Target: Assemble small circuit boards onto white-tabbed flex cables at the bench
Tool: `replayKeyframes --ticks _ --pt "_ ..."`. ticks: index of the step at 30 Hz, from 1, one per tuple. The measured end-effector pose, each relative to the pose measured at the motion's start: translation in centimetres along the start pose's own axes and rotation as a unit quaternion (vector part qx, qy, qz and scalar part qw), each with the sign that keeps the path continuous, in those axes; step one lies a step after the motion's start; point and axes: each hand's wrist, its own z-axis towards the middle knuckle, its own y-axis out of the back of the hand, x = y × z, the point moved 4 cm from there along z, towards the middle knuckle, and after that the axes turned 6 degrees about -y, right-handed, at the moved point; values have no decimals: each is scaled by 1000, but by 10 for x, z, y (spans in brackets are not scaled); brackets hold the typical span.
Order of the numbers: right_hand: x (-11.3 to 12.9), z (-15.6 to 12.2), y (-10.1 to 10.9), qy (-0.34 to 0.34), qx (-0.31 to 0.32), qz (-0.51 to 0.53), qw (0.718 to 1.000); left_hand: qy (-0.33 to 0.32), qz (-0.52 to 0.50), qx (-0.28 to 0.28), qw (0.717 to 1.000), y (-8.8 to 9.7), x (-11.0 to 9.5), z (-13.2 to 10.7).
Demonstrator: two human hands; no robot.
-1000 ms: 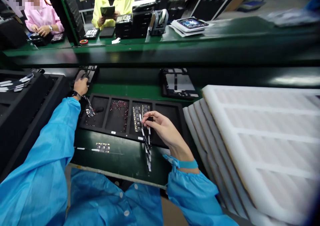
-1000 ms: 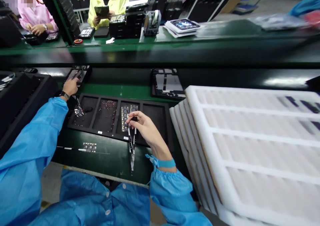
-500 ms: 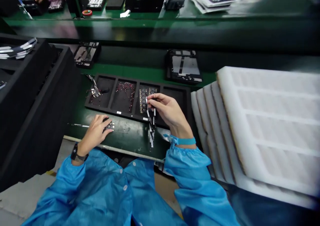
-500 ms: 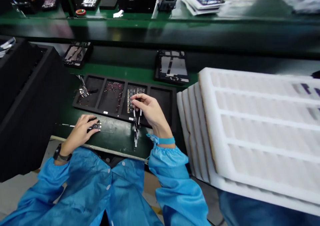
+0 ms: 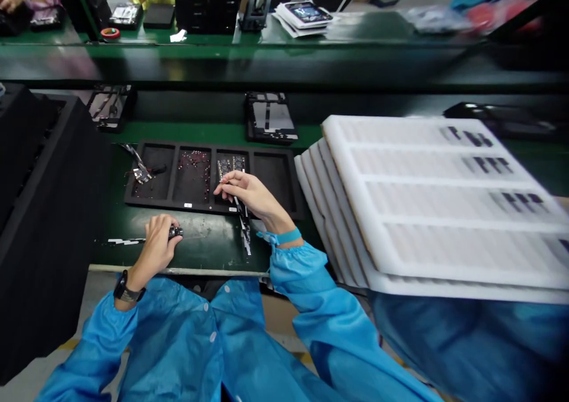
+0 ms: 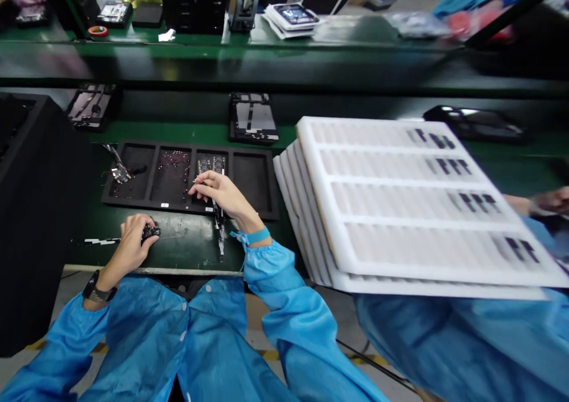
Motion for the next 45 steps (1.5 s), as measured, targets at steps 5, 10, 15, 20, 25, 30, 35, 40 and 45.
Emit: replayKeyframes --ticks 5,10,15,20,25,30,35,40,45 --pt "2 0 -4 8 -1 -8 1000 -2 22 -13 1000 -3 -2 -5" --pt "2 1 -6 14 -3 -33 999 -12 25 -48 998 -3 -3 -8" --pt "2 1 -6 24 -9 -71 997 -32 -6 -83 996 -2 -4 -9" --pt "2 0 -5 29 -8 -78 996 -54 -9 -123 991 1 -9 -12" --pt "4 -3 -7 29 -3 -80 996 -11 -91 -184 979 26 -23 -4" --pt "5 -9 -16 15 30 -83 996 98 -322 -198 921 43 -38 26" --pt "4 -12 -24 14 49 -88 995 154 -500 -156 838 12 -40 67" --pt "1 -11 -27 11 67 -79 995 139 -544 -145 815 -11 -38 90" --pt "-2 -11 -27 -7 78 -47 996 134 -557 -133 809 -16 -37 93"
